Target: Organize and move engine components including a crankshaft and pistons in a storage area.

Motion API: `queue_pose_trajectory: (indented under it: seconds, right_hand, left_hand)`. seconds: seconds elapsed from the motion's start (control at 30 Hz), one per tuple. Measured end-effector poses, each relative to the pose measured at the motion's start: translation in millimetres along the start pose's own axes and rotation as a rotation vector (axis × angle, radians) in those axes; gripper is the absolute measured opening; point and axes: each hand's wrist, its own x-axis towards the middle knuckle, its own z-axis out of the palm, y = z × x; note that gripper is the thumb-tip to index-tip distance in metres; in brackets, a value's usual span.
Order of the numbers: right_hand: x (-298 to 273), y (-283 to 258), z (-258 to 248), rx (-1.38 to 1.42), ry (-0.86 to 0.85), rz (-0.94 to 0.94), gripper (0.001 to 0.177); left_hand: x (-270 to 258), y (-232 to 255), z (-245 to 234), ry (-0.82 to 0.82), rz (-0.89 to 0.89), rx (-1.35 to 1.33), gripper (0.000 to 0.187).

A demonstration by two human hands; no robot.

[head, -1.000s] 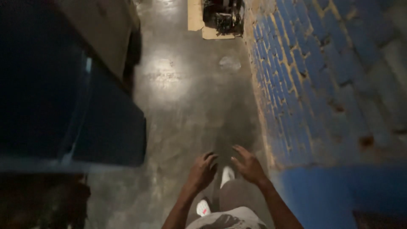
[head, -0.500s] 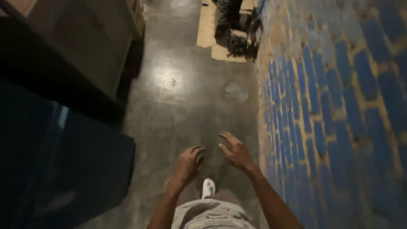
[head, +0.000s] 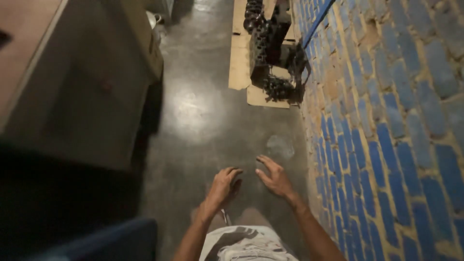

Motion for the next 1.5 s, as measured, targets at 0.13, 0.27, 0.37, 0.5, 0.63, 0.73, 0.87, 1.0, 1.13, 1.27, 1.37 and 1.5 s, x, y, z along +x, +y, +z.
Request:
queue_pose_trajectory:
  seconds: [0.13, 0.27, 0.37, 0.5, 0.63, 0.73, 0.87, 1.0, 1.13, 1.27, 1.37, 1.5]
  right_hand:
    - [94, -1, -9, 0.024, 0.08, 0.046, 0.049]
    - [192, 14, -8, 0.059, 0.06, 0.145, 0.049]
    - [273, 38, -7, 0.117, 0.04, 0.166, 0.049]
    - [390, 74, -9, 0.19, 0.012, 0.274, 0.051]
    - [510, 112, -21, 0.16, 0.029, 0.162, 0.051]
    - [582, 105, -34, 0.196, -0.004, 0.098, 0.052]
    - [694, 100, -54, 0.186, -0.03, 0.192, 0.05]
    - [794, 118, -42, 0.163, -0.042, 0.468, 0.053]
    - [885, 156, -22, 0.29, 0.097, 0.342, 0.051]
    - [973, 157, -36, 0.365, 0.173, 0.497, 0.054]
    - [1021, 150, -56, 0.297, 0.279, 0.508, 0.055]
    - [1096, 174, -72, 0.118, 0.367, 0.367, 0.057]
  left_hand:
    - [96, -30, -40, -0.038, 0.101, 0.005, 0.035]
    - [193, -70, -71, -0.01, 0.115, -0.049, 0.037]
    - [264, -111, -80, -0.006, 0.091, -0.074, 0.039]
    - [365, -145, -101, -0.058, 0.012, -0.054, 0.039]
    - [464, -178, -121, -0.044, -0.037, -0.038, 0.038]
    - [526, -189, -148, 0.002, -0.097, -0.047, 0.037]
    - [624, -224, -175, 0.011, -0.184, -0.12, 0.036]
    - [731, -287, -191, -0.072, -0.186, -0.173, 0.036]
    - [852, -344, -219, -0.162, -0.089, -0.149, 0.036]
    - [976, -365, -248, -0.293, 0.052, -0.098, 0.036]
    - [1049, -366, -257, -0.372, 0.144, -0.089, 0.035]
    - [1147, -377, -246, -0.357, 0.319, -0.079, 0.036]
